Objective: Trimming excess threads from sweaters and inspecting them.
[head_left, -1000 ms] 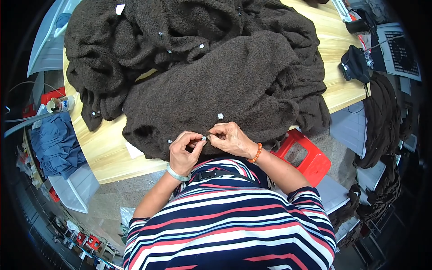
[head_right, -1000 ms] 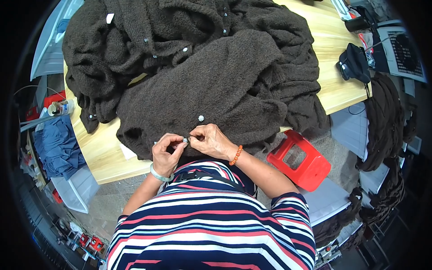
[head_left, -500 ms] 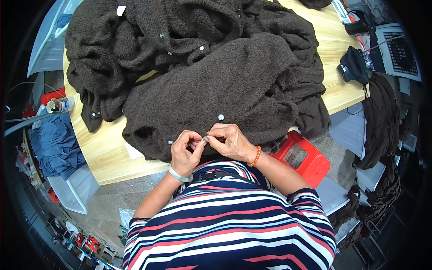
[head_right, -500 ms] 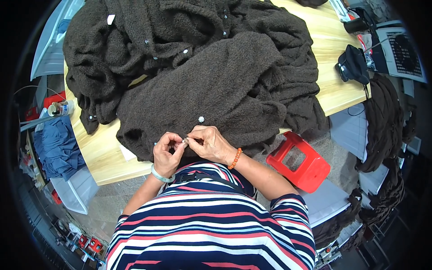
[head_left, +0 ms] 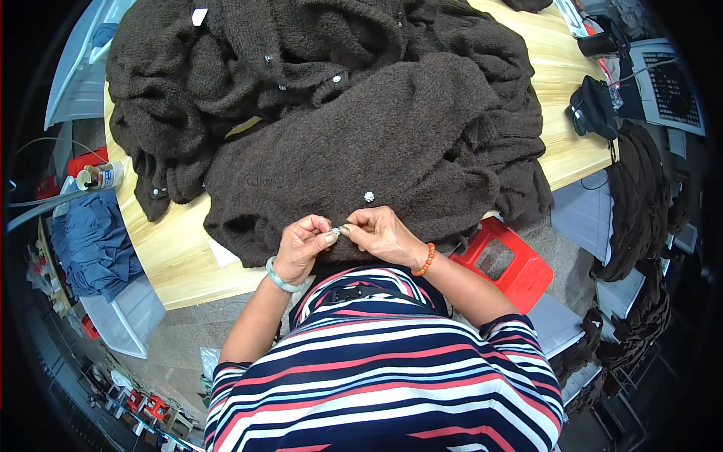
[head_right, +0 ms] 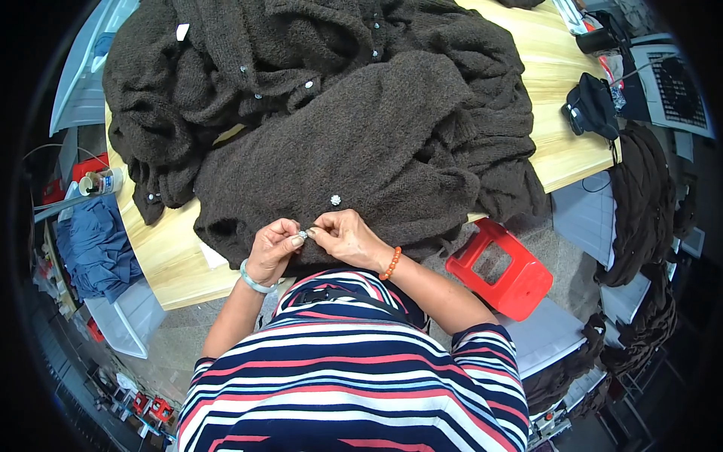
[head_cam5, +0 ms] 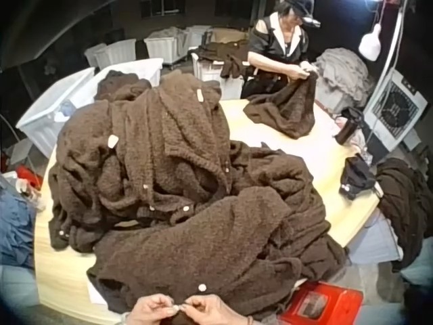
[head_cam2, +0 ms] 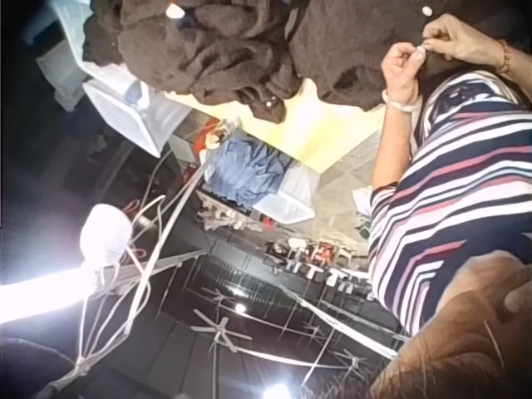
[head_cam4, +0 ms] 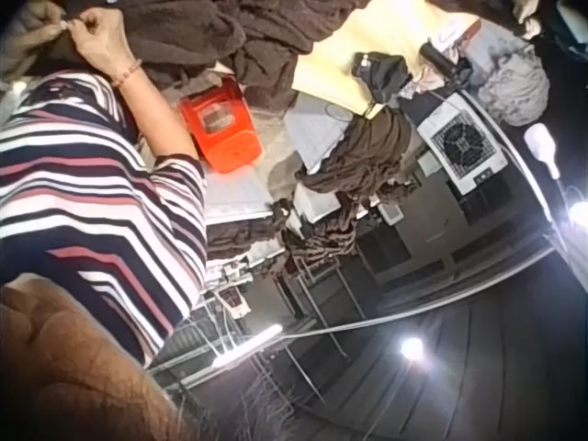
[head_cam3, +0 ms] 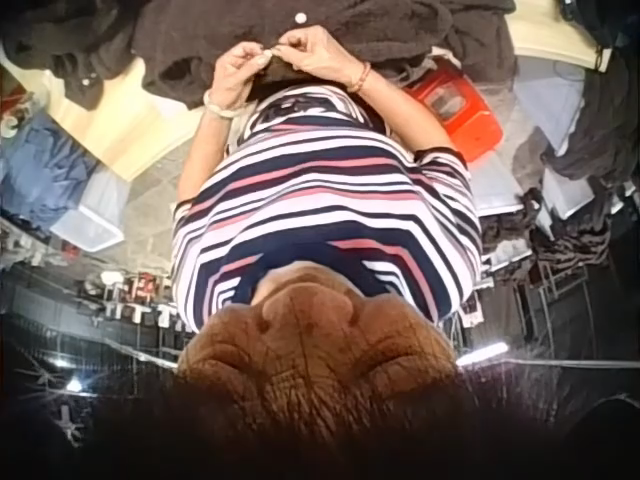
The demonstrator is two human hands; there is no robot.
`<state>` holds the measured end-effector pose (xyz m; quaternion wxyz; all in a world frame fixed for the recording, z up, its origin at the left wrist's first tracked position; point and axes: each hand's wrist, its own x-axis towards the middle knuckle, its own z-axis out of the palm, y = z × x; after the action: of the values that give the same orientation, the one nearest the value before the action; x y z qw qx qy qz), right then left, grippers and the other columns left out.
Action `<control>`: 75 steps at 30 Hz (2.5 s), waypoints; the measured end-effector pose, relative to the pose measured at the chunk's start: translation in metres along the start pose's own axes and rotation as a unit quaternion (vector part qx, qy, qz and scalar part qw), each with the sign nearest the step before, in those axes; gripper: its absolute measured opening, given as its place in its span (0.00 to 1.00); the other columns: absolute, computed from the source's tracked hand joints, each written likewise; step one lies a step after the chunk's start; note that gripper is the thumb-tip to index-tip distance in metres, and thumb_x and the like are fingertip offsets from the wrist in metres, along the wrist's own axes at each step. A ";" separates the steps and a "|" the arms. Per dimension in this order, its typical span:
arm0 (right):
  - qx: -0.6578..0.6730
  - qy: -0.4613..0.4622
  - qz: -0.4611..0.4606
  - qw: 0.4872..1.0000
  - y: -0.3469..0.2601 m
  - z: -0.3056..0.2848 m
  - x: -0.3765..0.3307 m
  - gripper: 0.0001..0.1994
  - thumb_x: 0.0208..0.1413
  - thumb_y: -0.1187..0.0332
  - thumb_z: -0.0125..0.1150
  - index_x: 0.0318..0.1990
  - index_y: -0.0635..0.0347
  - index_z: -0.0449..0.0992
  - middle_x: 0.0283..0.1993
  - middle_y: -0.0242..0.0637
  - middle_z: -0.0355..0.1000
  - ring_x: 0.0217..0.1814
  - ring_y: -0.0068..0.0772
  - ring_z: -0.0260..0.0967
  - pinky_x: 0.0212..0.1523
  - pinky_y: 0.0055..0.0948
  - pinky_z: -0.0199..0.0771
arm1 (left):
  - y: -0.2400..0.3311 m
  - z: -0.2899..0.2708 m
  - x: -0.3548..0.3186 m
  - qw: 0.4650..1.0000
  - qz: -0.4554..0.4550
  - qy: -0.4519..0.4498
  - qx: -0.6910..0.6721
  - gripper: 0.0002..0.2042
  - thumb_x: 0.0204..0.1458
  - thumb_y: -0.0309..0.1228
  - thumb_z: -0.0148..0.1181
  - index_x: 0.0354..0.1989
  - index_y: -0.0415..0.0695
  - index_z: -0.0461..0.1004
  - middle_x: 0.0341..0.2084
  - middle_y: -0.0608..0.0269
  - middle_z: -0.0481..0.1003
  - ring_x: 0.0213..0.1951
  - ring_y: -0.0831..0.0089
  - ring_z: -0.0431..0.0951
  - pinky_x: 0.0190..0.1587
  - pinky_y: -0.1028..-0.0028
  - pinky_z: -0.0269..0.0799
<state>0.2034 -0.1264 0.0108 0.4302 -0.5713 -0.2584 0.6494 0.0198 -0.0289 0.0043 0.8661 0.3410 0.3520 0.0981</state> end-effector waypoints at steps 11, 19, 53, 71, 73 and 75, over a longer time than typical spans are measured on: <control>-0.299 -0.003 -0.114 0.948 -0.013 -0.024 -0.019 0.12 0.53 0.66 0.64 0.39 0.66 0.77 0.29 0.45 0.74 0.29 0.40 0.74 0.31 0.34 0.72 | 0.004 -0.006 0.000 0.993 -0.021 0.098 0.065 0.06 0.53 0.26 0.63 0.37 0.42 0.73 0.32 0.67 0.75 0.32 0.79 0.74 0.38 0.78 0.70; -0.270 0.034 -0.157 0.949 -0.040 -0.020 -0.042 0.09 0.48 0.74 0.63 0.37 0.67 0.76 0.34 0.46 0.75 0.36 0.47 0.75 0.37 0.37 0.76 | 0.027 0.065 0.011 0.781 0.270 -0.082 0.557 0.24 0.41 0.30 0.69 0.49 0.40 0.72 0.40 0.54 0.76 0.42 0.60 0.75 0.48 0.65 0.66; -0.341 0.113 -0.213 0.909 -0.019 -0.020 -0.041 0.08 0.50 0.75 0.57 0.38 0.65 0.71 0.39 0.49 0.70 0.42 0.53 0.72 0.44 0.44 0.73 | 0.019 0.052 0.082 0.798 0.207 -0.012 0.566 0.05 0.51 0.22 0.58 0.34 0.35 0.77 0.26 0.52 0.75 0.27 0.64 0.79 0.30 0.71 0.73; -0.358 0.114 -0.205 0.904 -0.007 -0.030 -0.039 0.07 0.52 0.73 0.57 0.36 0.65 0.69 0.38 0.50 0.69 0.40 0.54 0.72 0.41 0.44 0.74 | -0.001 0.035 0.114 0.857 -0.003 -0.146 0.494 0.05 0.45 0.21 0.66 0.28 0.38 0.74 0.21 0.72 0.73 0.24 0.84 0.69 0.27 0.81 0.66; -0.363 0.104 -0.182 0.908 -0.010 -0.030 -0.040 0.07 0.52 0.72 0.57 0.37 0.65 0.70 0.39 0.51 0.70 0.41 0.55 0.72 0.42 0.46 0.74 | 0.004 0.041 0.107 0.871 -0.016 -0.142 0.469 0.05 0.46 0.22 0.66 0.28 0.38 0.74 0.21 0.72 0.73 0.24 0.84 0.69 0.26 0.81 0.66; -0.365 0.128 -0.191 0.902 -0.009 -0.031 -0.043 0.07 0.52 0.72 0.57 0.36 0.65 0.69 0.37 0.50 0.69 0.39 0.55 0.72 0.40 0.45 0.73 | 0.004 0.042 0.107 0.895 -0.003 -0.142 0.424 0.05 0.47 0.23 0.66 0.28 0.38 0.75 0.21 0.71 0.73 0.24 0.85 0.69 0.26 0.82 0.65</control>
<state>0.2349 -0.1634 0.0334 0.3372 -0.7061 -0.5241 0.3363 0.1267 -0.0038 -0.0291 0.6804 0.6851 0.2346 -0.1124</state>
